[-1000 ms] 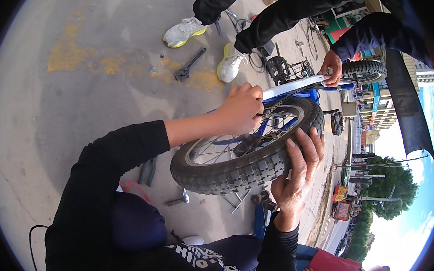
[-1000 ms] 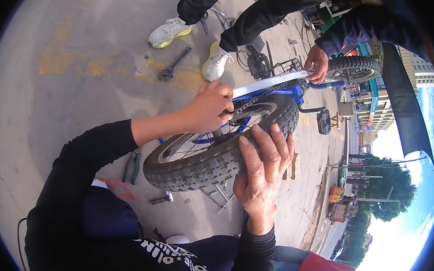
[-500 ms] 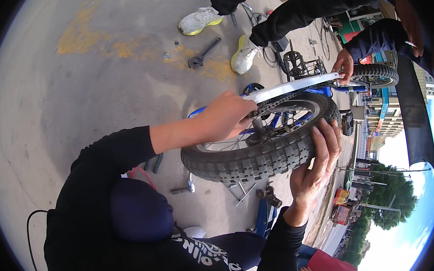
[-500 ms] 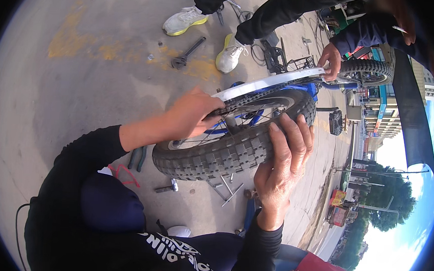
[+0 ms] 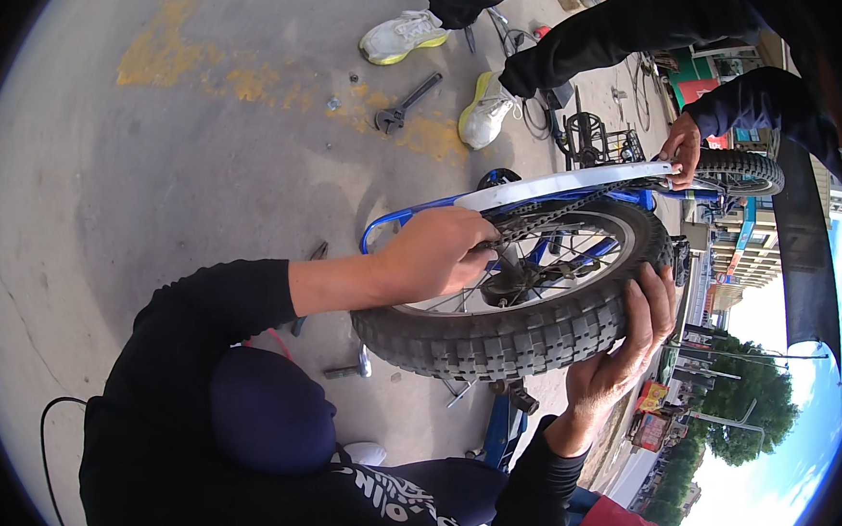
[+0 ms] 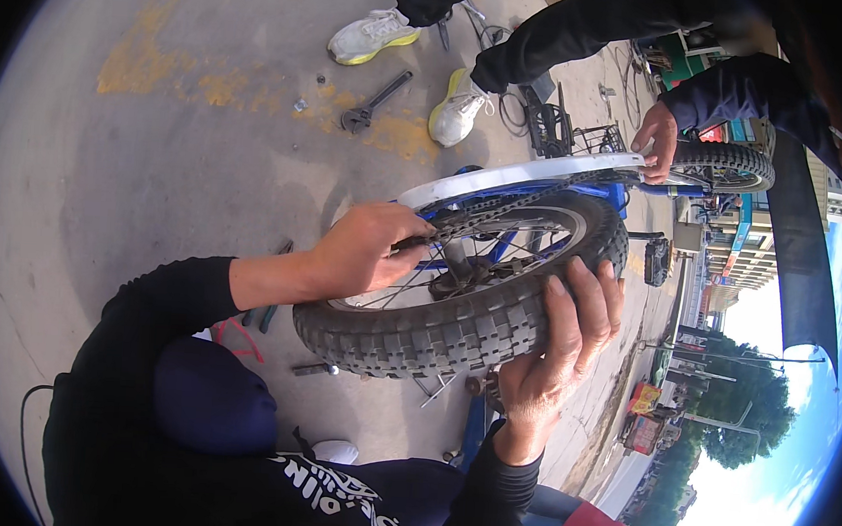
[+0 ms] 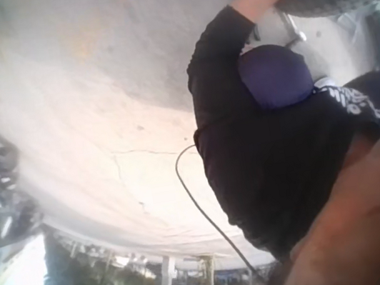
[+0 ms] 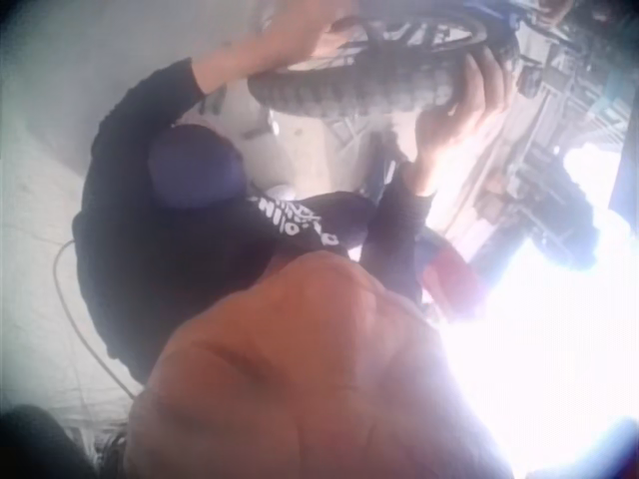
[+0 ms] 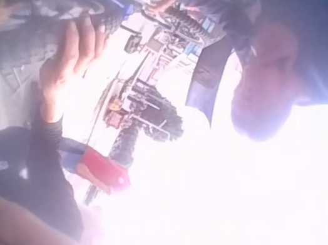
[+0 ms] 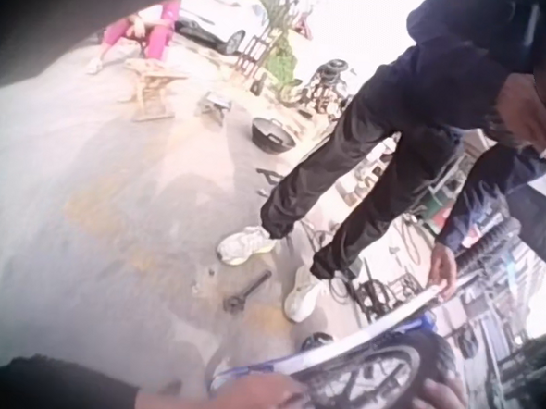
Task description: The person works on the rear wheel of a blue bicycle, using a screwdriver and wrench to adjust components near the hub and axle. They rotate the wheel to check alignment and continue tightening fasteners while another person briefly assists by holding the wheel.
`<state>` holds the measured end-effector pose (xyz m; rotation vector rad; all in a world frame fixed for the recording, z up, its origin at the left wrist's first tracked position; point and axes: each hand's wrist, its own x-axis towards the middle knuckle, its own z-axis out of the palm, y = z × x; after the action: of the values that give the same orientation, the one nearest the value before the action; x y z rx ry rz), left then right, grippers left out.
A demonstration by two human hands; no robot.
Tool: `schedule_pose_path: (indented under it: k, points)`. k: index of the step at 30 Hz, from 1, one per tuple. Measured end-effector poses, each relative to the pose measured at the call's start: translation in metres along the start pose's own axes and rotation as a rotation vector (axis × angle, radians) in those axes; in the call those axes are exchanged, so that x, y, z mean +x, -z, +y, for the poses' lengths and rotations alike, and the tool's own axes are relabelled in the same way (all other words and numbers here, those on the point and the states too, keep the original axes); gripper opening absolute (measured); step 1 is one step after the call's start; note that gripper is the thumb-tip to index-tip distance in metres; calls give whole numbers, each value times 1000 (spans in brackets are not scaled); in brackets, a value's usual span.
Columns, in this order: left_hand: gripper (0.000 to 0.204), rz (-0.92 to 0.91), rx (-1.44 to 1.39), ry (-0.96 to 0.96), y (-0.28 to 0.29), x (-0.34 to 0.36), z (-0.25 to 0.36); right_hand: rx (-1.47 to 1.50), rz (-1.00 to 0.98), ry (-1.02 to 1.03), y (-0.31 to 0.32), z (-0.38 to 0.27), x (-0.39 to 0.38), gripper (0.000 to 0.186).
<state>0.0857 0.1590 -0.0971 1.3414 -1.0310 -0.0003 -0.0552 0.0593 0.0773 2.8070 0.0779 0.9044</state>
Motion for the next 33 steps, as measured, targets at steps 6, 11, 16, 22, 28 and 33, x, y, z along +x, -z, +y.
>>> schedule_pose_path:
  k: [6, 11, 16, 22, 28, 33]
  points:
    - [19, 9, -6, 80, 1, 0, -3, -42, -16, 14, 0, 4, -3, 46]
    - [20, 18, -71, 59, 1, -2, -2, -60, -39, 42, 1, 6, -4, 50]
    - [19, 7, -78, 87, 1, -2, 1, -67, -34, 47, -1, 7, -4, 50]
    - [19, -42, -34, 81, 0, -5, -6, -79, -48, 49, 2, 8, -5, 50]
    - [20, -46, -107, 242, -5, -17, -22, -60, -10, 29, -1, 4, -1, 43]
    - [21, -45, -318, 434, -3, -16, -12, -65, -8, 24, -1, 5, -2, 44]
